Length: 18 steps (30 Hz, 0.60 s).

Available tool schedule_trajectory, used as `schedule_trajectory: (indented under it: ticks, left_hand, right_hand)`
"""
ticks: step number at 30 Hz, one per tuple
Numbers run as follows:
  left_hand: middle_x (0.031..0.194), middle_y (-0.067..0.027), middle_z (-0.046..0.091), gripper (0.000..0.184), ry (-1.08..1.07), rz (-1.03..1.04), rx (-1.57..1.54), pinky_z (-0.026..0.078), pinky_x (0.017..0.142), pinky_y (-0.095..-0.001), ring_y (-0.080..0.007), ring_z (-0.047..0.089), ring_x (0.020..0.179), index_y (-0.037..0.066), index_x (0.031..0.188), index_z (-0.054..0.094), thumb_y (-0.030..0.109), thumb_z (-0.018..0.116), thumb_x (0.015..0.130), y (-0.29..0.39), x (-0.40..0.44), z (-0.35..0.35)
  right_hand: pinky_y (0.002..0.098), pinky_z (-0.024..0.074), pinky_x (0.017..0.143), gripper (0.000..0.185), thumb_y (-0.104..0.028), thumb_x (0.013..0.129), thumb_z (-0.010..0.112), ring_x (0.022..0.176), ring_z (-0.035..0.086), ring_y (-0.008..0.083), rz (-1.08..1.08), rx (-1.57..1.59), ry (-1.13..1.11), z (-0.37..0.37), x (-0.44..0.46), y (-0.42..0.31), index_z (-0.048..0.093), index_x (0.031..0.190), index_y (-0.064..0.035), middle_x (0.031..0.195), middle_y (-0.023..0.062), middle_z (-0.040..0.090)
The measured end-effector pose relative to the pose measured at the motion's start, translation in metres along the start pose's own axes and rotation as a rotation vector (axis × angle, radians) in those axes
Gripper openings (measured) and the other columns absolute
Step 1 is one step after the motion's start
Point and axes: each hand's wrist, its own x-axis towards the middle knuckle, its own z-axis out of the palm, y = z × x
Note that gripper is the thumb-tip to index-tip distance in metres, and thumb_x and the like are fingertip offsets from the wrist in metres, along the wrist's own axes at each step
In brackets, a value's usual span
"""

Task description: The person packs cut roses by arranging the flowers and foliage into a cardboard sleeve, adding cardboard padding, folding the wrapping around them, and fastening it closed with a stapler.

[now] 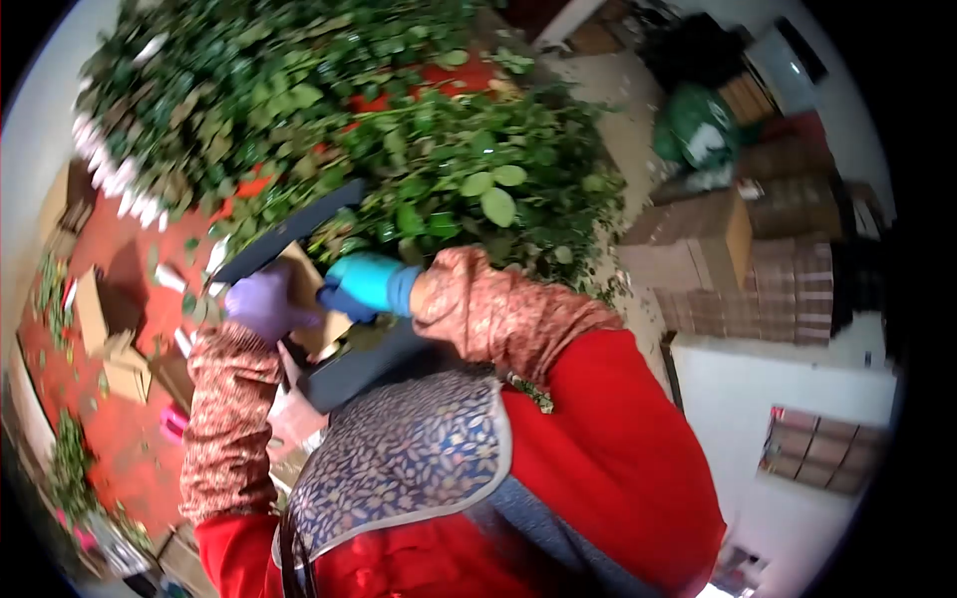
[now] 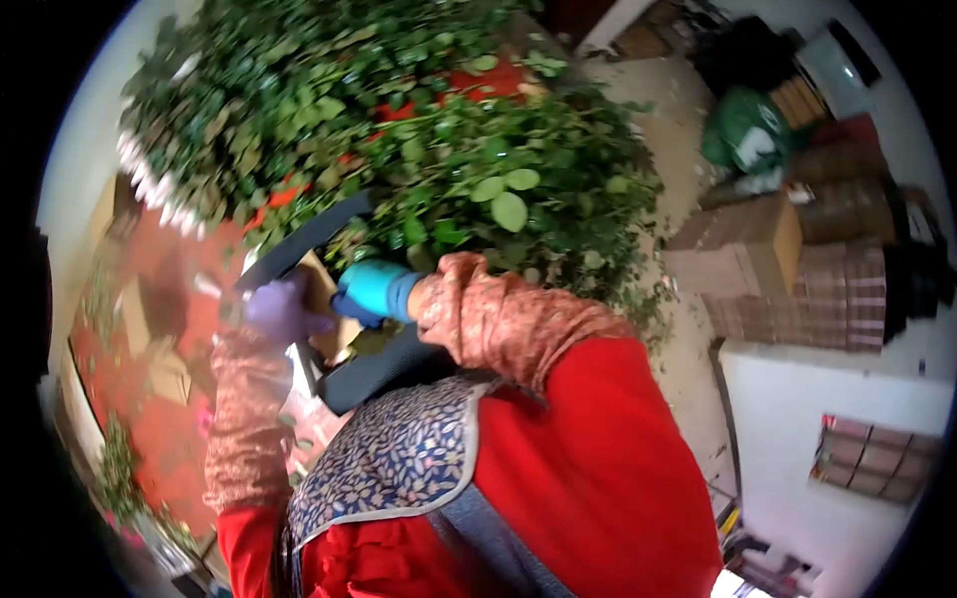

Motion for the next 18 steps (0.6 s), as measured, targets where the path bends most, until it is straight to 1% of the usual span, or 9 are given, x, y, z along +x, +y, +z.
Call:
schedule_trajectory:
  ticks: [1, 2, 3, 4, 6, 9, 13, 16, 18]
  left_hand:
    - [0.097, -0.0191, 0.070, 0.075, -0.038, -0.082, 0.095, 0.056, 0.076, -0.0440, -0.0342, 0.070, 0.089, 0.006, 0.113, 0.063, 0.050, 0.087, 0.057, 0.014, -0.003, -0.012]
    - [0.094, -0.0189, 0.071, 0.074, 0.019, -0.041, 0.145, 0.057, 0.074, -0.0442, -0.0340, 0.071, 0.087, 0.004, 0.108, 0.064, 0.050, 0.088, 0.056, 0.016, -0.007, -0.014]
    - [0.093, -0.0194, 0.071, 0.074, 0.011, -0.012, 0.158, 0.057, 0.075, -0.0440, -0.0340, 0.071, 0.087, 0.003, 0.108, 0.064, 0.051, 0.087, 0.056, 0.009, -0.004, -0.008]
    - [0.092, -0.0198, 0.071, 0.074, -0.008, 0.003, 0.163, 0.057, 0.075, -0.0437, -0.0340, 0.071, 0.087, 0.002, 0.107, 0.065, 0.052, 0.087, 0.056, 0.003, 0.002, -0.001]
    - [0.091, -0.0187, 0.071, 0.073, -0.056, -0.052, 0.175, 0.057, 0.075, -0.0427, -0.0332, 0.071, 0.086, 0.002, 0.102, 0.067, 0.055, 0.085, 0.056, 0.010, 0.001, -0.007]
    - [0.093, -0.0150, 0.072, 0.070, -0.170, -0.053, 0.152, 0.056, 0.076, -0.0429, -0.0313, 0.070, 0.087, 0.003, 0.096, 0.071, 0.060, 0.082, 0.057, 0.022, -0.005, -0.027]
    - [0.097, -0.0147, 0.072, 0.073, -0.139, -0.023, 0.287, 0.056, 0.078, -0.0420, -0.0314, 0.070, 0.091, 0.004, 0.099, 0.070, 0.064, 0.080, 0.059, 0.023, 0.002, -0.020]
    - [0.101, -0.0170, 0.071, 0.075, -0.185, -0.061, 0.332, 0.056, 0.079, -0.0427, -0.0323, 0.070, 0.092, 0.003, 0.103, 0.070, 0.065, 0.078, 0.062, 0.022, 0.007, -0.014]
    - [0.093, -0.0179, 0.072, 0.075, -0.190, -0.051, 0.271, 0.056, 0.075, -0.0430, -0.0316, 0.071, 0.086, 0.001, 0.098, 0.072, 0.066, 0.078, 0.061, 0.023, 0.003, -0.020]
  right_hand:
    - [0.0419, 0.0516, 0.059, 0.041, -0.041, 0.089, 0.059, 0.059, 0.065, 0.0307, 0.010, -0.063, 0.112, 0.002, -0.016, -0.007, 0.071, 0.079, -0.0028, 0.064, 0.0160, 0.065]
    - [0.0451, 0.0521, 0.060, 0.038, -0.041, 0.086, 0.060, 0.060, 0.065, 0.0323, -0.249, -0.214, 0.381, 0.016, -0.027, 0.006, 0.071, 0.078, -0.0056, 0.067, 0.0145, 0.067]
    - [0.0461, 0.0521, 0.064, 0.038, -0.043, 0.086, 0.063, 0.070, 0.067, 0.0333, -0.360, -0.322, 0.516, 0.017, -0.059, 0.008, 0.069, 0.101, -0.0084, 0.078, 0.0127, 0.069]
    - [0.0438, 0.0510, 0.079, 0.048, -0.037, 0.086, 0.062, 0.098, 0.066, 0.0309, -0.254, -0.427, 0.338, 0.001, -0.095, -0.008, 0.058, 0.129, -0.0153, 0.106, 0.0099, 0.069]
    - [0.0459, 0.0421, 0.101, 0.059, -0.032, 0.086, 0.056, 0.131, 0.049, 0.0299, -0.539, -0.737, 0.516, 0.006, -0.126, 0.024, 0.045, 0.143, -0.0207, 0.139, 0.0097, 0.054]
    - [0.0575, 0.0233, 0.117, 0.055, -0.027, 0.090, 0.048, 0.144, 0.034, 0.0318, -0.525, -0.999, 0.459, 0.027, -0.149, 0.047, 0.043, 0.144, -0.0267, 0.159, 0.0069, 0.031]
    - [0.0579, 0.0264, 0.115, 0.043, -0.026, 0.086, 0.055, 0.137, 0.044, 0.0301, -0.817, -0.841, 0.659, 0.037, -0.125, 0.034, 0.060, 0.127, -0.0206, 0.148, 0.0074, 0.049]
    - [0.0468, 0.0431, 0.100, 0.036, -0.021, 0.079, 0.059, 0.107, 0.057, 0.0240, -0.881, -0.774, 0.696, 0.022, -0.114, 0.015, 0.066, 0.114, -0.0127, 0.117, 0.0051, 0.062]
    - [0.0432, 0.0467, 0.080, 0.025, -0.024, 0.072, 0.059, 0.086, 0.056, 0.0217, -0.820, -0.854, 0.605, 0.012, -0.106, -0.002, 0.065, 0.094, -0.0146, 0.090, 0.0031, 0.057]
